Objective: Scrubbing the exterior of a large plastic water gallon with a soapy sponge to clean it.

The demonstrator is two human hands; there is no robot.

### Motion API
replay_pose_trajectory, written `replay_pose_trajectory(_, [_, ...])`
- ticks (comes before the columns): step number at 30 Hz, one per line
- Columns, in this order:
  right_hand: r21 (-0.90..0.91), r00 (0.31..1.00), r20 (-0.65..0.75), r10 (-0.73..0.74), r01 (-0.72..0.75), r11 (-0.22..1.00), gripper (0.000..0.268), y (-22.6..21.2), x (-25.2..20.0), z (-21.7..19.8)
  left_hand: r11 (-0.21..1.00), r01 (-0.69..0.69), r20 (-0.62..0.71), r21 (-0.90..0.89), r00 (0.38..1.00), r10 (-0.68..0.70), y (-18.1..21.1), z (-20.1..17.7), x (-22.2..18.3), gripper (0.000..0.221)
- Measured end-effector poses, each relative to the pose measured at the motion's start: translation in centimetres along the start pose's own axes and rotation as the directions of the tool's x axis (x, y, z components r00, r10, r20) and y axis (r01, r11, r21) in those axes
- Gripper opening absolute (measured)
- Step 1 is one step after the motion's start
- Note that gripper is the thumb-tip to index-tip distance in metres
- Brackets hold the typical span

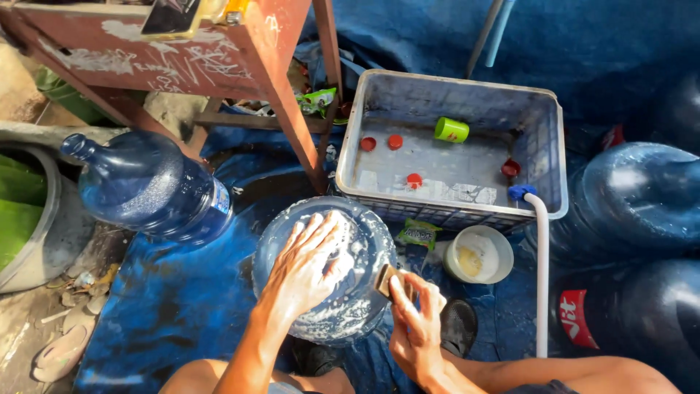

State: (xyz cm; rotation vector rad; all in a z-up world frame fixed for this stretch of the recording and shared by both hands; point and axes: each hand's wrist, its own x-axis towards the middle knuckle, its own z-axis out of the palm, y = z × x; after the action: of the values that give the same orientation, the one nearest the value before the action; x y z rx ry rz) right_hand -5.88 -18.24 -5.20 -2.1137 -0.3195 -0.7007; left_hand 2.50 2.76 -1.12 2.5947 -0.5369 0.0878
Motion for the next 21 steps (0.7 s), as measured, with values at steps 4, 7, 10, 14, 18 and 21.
replay_pose_trajectory(4, [-0.013,1.0,-0.007,-0.029,0.029,0.999,0.046,-0.5,-1.0,0.1,0.999,0.04,-0.009,-0.011,0.999,-0.04,0.9,-0.1,-0.3,0.059])
replay_pose_trajectory(7, [0.004,0.999,-0.002,0.047,-0.047,0.999,0.05,0.3,-1.9,0.6,0.998,0.057,-0.009,-0.026,0.998,-0.057,1.5,-0.3,-0.3,0.058])
replay_pose_trajectory(10, [0.013,0.996,0.005,0.085,-0.085,0.996,0.054,-0.4,-1.4,0.1,0.997,0.067,-0.011,-0.029,0.998,-0.068,1.8,-0.3,-0.4,0.058])
replay_pose_trajectory(14, [-0.003,0.994,0.074,-0.08,0.08,0.997,0.049,-0.8,-1.0,-1.0,0.996,0.087,0.006,-0.01,0.996,-0.087,1.5,-0.3,-0.5,0.061])
replay_pose_trajectory(18, [-0.032,0.988,0.08,-0.132,0.135,0.99,0.046,0.7,-0.9,-0.8,0.995,0.097,0.001,-0.017,0.995,-0.097,1.4,-0.3,-0.7,0.06])
replay_pose_trajectory(21, [0.003,0.992,0.053,0.111,-0.111,0.994,0.06,1.1,-0.8,-0.3,0.997,0.07,-0.008,0.015,0.998,-0.07,1.4,-0.2,-0.9,0.059])
